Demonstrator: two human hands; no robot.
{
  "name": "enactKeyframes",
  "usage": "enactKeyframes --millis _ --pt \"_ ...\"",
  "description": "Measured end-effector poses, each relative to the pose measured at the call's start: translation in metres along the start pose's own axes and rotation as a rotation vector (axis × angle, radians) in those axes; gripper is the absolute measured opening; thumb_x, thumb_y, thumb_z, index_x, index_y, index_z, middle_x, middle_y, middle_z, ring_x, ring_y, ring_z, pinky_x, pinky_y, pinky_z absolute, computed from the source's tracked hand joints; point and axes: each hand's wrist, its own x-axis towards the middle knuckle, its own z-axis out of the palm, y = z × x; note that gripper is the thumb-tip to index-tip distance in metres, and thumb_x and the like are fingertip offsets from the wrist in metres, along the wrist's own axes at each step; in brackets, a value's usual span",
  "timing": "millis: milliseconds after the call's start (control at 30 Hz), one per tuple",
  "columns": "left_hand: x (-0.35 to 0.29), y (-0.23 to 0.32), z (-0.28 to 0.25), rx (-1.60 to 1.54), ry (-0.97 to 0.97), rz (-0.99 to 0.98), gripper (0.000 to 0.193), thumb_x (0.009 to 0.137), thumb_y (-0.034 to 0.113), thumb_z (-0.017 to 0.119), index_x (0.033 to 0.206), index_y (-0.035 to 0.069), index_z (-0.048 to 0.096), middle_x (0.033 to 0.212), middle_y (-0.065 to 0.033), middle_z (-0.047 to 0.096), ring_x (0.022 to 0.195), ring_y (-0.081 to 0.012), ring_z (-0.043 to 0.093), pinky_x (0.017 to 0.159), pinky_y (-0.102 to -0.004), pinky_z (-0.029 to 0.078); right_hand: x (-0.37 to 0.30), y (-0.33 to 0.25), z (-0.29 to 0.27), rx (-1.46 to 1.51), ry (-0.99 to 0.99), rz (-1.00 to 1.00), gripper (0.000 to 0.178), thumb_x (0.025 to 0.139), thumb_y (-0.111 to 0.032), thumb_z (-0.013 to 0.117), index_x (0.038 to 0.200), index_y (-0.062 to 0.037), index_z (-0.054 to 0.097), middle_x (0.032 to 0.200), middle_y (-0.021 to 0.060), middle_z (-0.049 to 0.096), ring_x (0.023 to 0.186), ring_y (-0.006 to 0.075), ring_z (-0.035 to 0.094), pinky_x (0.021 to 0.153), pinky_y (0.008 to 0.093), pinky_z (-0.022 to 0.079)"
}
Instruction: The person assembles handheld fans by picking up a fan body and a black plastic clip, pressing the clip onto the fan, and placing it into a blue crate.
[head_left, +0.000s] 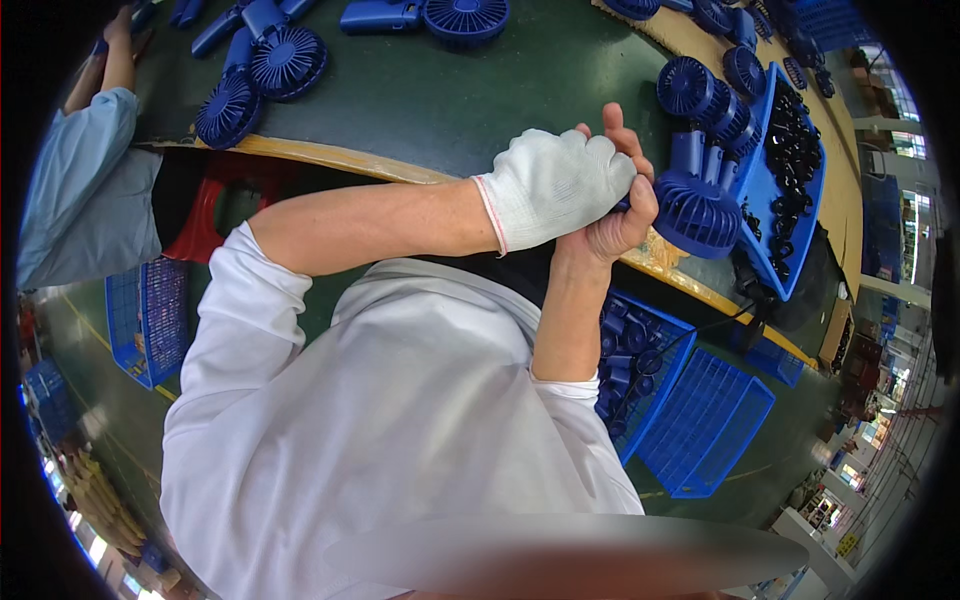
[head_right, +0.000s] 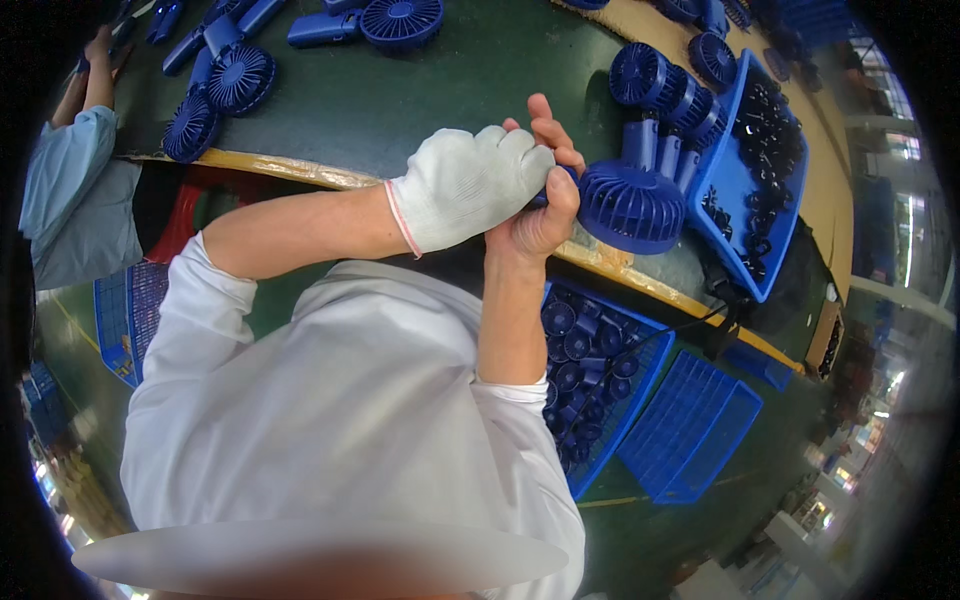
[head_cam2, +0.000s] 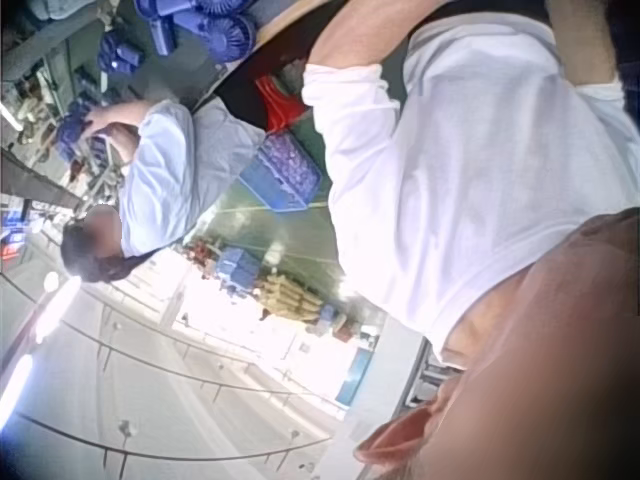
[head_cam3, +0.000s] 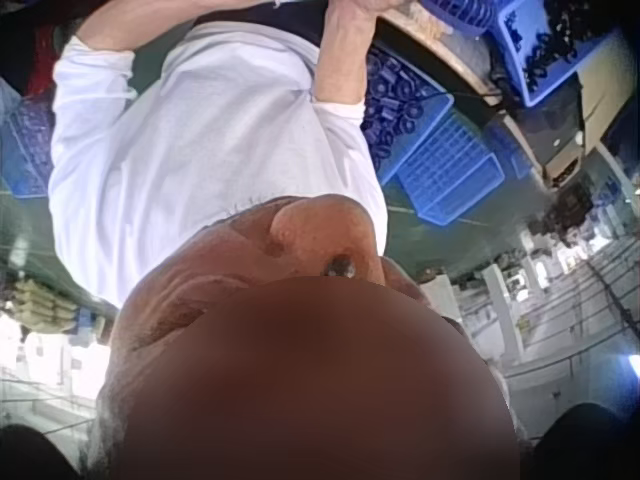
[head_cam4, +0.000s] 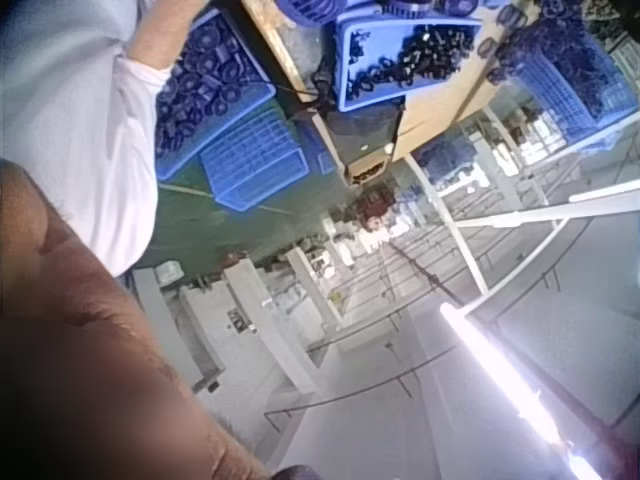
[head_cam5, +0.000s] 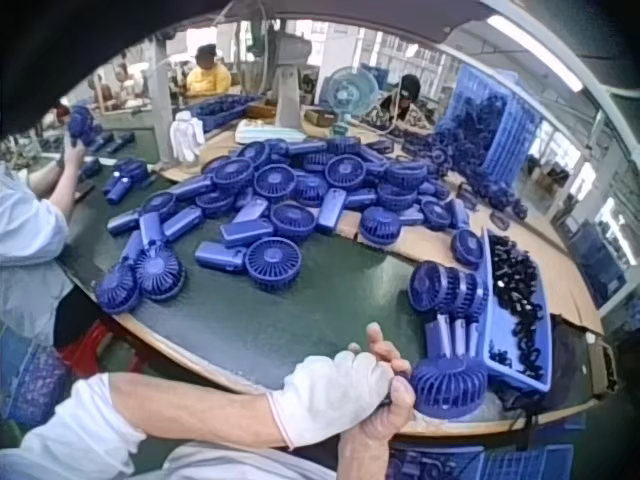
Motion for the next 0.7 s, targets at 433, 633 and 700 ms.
enactKeyframes --millis 433,633,700 --pt "-0.016 -0.134 -0.037 0.041 0.223 -0.219 0.044 0.074 0.020 0.079 0.110 0.003 0.062 0.110 -0.0134 0.063 0.104 -0.0312 0.060 0.092 -0.0363 0.048 0.076 -0.085 -0.007 -1.599 0.101 -0.025 0.035 0.069 -0.022 0.083 0.085 0.0043 0.066 0.083 0.0124 0.070 0.073 0.0264 0.066 0.070 0.0366 0.052" --pt "-0.023 -0.171 -0.025 0.223 -0.069 -0.393 0.052 0.090 0.044 0.060 0.121 0.002 0.060 0.121 -0.0203 0.061 0.113 -0.0359 0.057 0.097 -0.0434 0.043 0.083 -0.082 -0.023 -2.486 -0.005 -0.247 0.043 0.070 -0.047 0.076 0.087 -0.0071 0.075 0.107 0.0120 0.056 0.109 0.0308 0.048 0.088 0.0460 0.040" --pt "-0.023 -0.178 -0.021 0.315 -0.050 -0.335 0.047 0.092 0.040 0.058 0.120 0.002 0.060 0.117 -0.0188 0.063 0.112 -0.0357 0.056 0.097 -0.0434 0.043 0.083 -0.087 -0.033 -2.382 0.025 -0.231 0.049 0.065 -0.049 0.080 0.088 -0.0059 0.074 0.115 0.0118 0.057 0.111 0.0332 0.049 0.088 0.0480 0.043"
